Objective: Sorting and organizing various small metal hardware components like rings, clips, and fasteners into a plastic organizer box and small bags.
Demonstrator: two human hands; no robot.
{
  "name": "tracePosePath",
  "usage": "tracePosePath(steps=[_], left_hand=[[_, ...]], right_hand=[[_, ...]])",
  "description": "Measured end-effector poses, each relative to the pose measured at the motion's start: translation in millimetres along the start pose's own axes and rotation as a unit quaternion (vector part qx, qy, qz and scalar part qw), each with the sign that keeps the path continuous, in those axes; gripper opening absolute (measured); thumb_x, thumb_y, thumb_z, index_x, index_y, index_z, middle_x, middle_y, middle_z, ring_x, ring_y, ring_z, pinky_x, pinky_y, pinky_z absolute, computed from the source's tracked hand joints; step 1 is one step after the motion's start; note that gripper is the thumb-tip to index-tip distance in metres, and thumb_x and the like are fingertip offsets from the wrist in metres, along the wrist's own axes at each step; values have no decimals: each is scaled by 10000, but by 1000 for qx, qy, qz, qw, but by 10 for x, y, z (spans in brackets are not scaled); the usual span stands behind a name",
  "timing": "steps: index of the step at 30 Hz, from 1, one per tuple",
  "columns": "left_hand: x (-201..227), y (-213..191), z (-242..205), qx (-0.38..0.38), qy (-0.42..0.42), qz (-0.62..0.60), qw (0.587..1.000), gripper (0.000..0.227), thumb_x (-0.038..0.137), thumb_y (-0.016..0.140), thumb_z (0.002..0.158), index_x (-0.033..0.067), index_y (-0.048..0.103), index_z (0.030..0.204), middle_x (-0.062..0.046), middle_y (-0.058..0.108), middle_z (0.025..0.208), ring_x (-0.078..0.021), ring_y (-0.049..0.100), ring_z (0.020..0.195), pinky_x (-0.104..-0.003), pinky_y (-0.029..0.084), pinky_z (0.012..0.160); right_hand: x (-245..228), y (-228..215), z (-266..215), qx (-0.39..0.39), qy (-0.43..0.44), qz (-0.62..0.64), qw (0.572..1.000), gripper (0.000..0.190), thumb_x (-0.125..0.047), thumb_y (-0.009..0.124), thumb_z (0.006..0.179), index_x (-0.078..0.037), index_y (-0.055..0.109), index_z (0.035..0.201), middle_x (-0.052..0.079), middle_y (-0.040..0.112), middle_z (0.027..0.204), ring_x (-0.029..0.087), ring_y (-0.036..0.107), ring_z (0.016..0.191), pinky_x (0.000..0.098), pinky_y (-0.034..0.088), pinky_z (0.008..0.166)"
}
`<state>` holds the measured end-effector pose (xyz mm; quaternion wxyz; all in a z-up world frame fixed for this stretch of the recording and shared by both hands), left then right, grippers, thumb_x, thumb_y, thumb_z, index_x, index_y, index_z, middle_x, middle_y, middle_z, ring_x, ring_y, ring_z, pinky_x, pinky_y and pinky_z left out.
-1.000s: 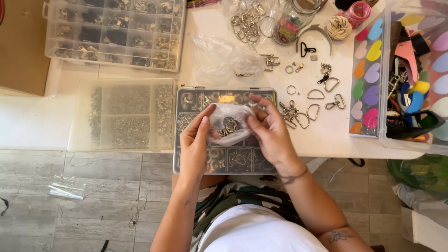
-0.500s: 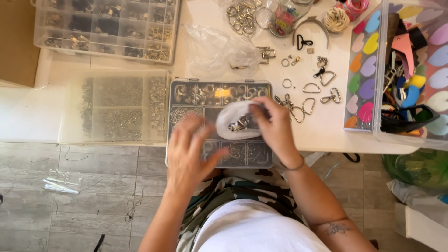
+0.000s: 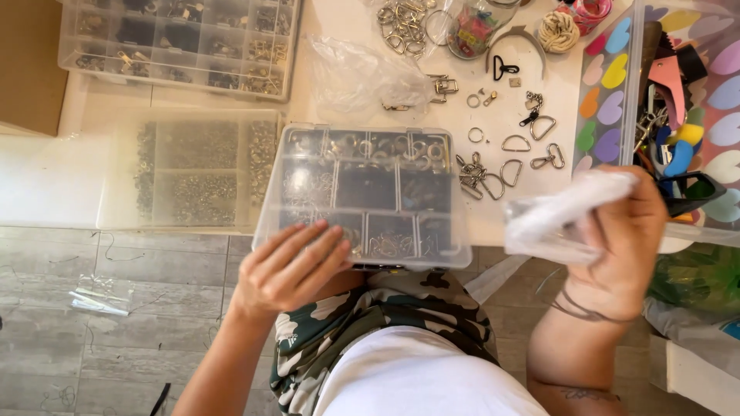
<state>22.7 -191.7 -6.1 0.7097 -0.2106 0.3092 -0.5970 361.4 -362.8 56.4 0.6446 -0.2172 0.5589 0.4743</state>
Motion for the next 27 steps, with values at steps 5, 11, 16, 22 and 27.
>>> tracePosePath(steps=[5, 11, 16, 22, 27], left_hand=[[-524, -58, 751, 202, -119, 133, 963, 247, 48, 1011, 825, 94, 781, 902, -41, 709, 920, -195, 620, 831, -313, 472, 749], [-1271, 346, 1252, 102, -156, 39, 982, 220, -104, 696, 922, 105, 679, 987, -74, 619, 1092, -285, 625, 945, -396, 489, 826], [-803, 438, 1001, 121, -228, -86, 962, 177, 66, 721, 1014, 90, 661, 1178, -99, 669, 1082, -288, 665, 905, -384, 530, 759], [-236, 286, 590, -12, -434, -197, 879, 306, 272, 803, 929, 42, 651, 1061, -115, 660, 867, -290, 665, 672, -414, 539, 601], [-121, 442, 374, -145, -506, -221, 821, 256, 251, 736, 953, 61, 657, 1106, -125, 722, 862, -337, 739, 751, -453, 577, 641]], right_hand=[[-37, -161, -160, -45, 21, 76, 996, 160, -131, 643, 1061, -136, 691, 1214, -75, 622, 669, -31, 469, 480, 422, 682, 724], [529, 482, 13, -139, 113, -135, 974, 152, -179, 624, 1021, -102, 647, 1151, -30, 609, 741, 16, 490, 491, 153, 428, 447], [962, 1018, 492, -288, 94, -191, 934, 131, -148, 580, 1039, -70, 685, 1045, -21, 617, 659, 76, 605, 535, 179, 494, 511], [1249, 1239, 842, -384, 107, -220, 890, 217, -270, 643, 1015, -66, 711, 986, 38, 624, 578, 147, 570, 522, 277, 475, 588], [1233, 1162, 804, -413, 45, -341, 843, 342, -310, 633, 1012, -10, 682, 1169, 209, 727, 1053, 380, 709, 1027, 474, 550, 931]])
Point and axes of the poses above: each hand's wrist, its own z-axis towards the middle knuckle, its own y-axis out of the palm, x = y × z, the point moved 1 cm from there along z, towards the middle knuckle
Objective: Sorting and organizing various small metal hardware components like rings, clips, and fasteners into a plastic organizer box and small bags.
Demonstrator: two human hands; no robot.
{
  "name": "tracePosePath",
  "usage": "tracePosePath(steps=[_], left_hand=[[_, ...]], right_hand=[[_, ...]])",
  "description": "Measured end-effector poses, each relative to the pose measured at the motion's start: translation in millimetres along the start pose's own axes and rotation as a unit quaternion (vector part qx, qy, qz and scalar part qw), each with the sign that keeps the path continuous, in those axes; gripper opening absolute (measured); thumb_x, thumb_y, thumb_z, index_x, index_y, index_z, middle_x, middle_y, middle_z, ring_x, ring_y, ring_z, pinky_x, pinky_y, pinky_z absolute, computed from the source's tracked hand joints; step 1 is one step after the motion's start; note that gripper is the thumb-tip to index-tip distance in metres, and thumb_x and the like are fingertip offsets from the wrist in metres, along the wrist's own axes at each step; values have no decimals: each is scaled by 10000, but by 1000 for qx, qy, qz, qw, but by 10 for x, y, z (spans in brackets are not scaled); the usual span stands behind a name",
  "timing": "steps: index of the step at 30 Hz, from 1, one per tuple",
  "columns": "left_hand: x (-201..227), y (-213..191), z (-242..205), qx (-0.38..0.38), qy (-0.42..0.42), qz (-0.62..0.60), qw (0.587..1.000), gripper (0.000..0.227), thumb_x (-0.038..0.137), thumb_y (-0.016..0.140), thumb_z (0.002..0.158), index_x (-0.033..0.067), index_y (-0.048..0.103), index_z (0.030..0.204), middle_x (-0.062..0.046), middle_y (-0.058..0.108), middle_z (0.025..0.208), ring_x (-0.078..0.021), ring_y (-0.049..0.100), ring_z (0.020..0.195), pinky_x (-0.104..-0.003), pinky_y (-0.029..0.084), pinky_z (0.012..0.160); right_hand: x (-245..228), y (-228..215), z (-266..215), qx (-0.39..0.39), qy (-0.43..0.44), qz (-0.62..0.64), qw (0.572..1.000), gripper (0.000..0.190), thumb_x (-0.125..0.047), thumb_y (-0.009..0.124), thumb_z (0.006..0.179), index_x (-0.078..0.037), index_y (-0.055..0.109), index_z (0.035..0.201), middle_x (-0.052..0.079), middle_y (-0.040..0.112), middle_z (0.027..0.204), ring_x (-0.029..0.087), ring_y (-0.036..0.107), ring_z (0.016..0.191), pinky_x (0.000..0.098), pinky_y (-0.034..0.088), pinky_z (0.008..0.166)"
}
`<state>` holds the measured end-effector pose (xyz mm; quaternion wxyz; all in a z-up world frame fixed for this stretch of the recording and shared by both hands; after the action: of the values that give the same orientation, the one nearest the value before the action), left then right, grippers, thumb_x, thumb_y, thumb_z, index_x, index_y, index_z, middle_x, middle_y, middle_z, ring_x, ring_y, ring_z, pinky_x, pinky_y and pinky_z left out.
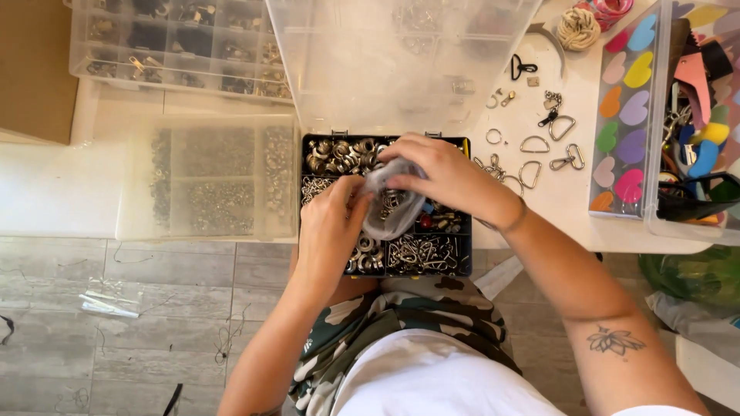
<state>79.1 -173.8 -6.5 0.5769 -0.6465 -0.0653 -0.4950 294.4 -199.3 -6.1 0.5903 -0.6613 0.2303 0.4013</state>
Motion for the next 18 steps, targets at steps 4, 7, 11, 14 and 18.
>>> tracePosePath(steps=[4, 7, 11, 14, 18], left_hand=[[-33, 32, 39, -45, -37, 28, 998, 117, 205, 591, 1038, 156, 662, 1117, -101, 734, 759, -348, 739, 710, -466, 573, 650], [-65, 29, 38, -102, -59, -2, 993, 151, 210, 512, 1056, 190, 595, 1180, -115, 758, 813, -382, 743, 747, -503, 565, 688], [69, -170, 58, -66, -30, 31, 997, 303, 105, 541, 996, 149, 507, 1293, -140, 768, 1073, -409, 731, 946, -545, 573, 764], [67, -243, 97, -29, 133, 119, 984, 336, -7, 642, 925, 142, 648, 1226, -107, 660, 1281, -359, 651, 1114, -434, 565, 867], [118, -167, 133, -133, 181, 144, 964, 343, 179, 775, 850, 180, 706, 1186, 4, 671, 1226, -221, 660, 1082, -330, 565, 873]], right_hand=[[-196, -30, -331, 119, 29, -202, 972, 385, -257, 723, 967, -18, 633, 1255, 169, 618, 1162, 358, 646, 1118, 485, 537, 961], [-108, 231, -496, 156, 67, -171, 971, 323, -146, 743, 933, -48, 661, 1229, 128, 655, 1098, 329, 679, 1050, 448, 557, 916], [-87, 426, -445, 164, 72, -147, 973, 449, -59, 769, 866, -113, 632, 1290, 49, 758, 1059, 265, 718, 977, 383, 577, 835], [-227, 384, -374, 112, 92, -170, 975, 496, -17, 754, 840, -90, 573, 1296, 62, 768, 1012, 279, 711, 973, 413, 583, 826], [-103, 381, -325, 114, 91, -166, 975, 502, -8, 745, 834, -109, 543, 1282, 78, 769, 999, 315, 700, 990, 450, 586, 807]])
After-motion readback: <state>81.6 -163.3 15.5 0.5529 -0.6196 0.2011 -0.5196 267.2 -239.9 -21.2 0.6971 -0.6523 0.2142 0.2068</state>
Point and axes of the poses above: each hand's wrist, its own z-axis towards the middle knuckle, its own y-axis out of the palm, x = y × z, the point moved 1 cm from there along z, towards the middle knuckle
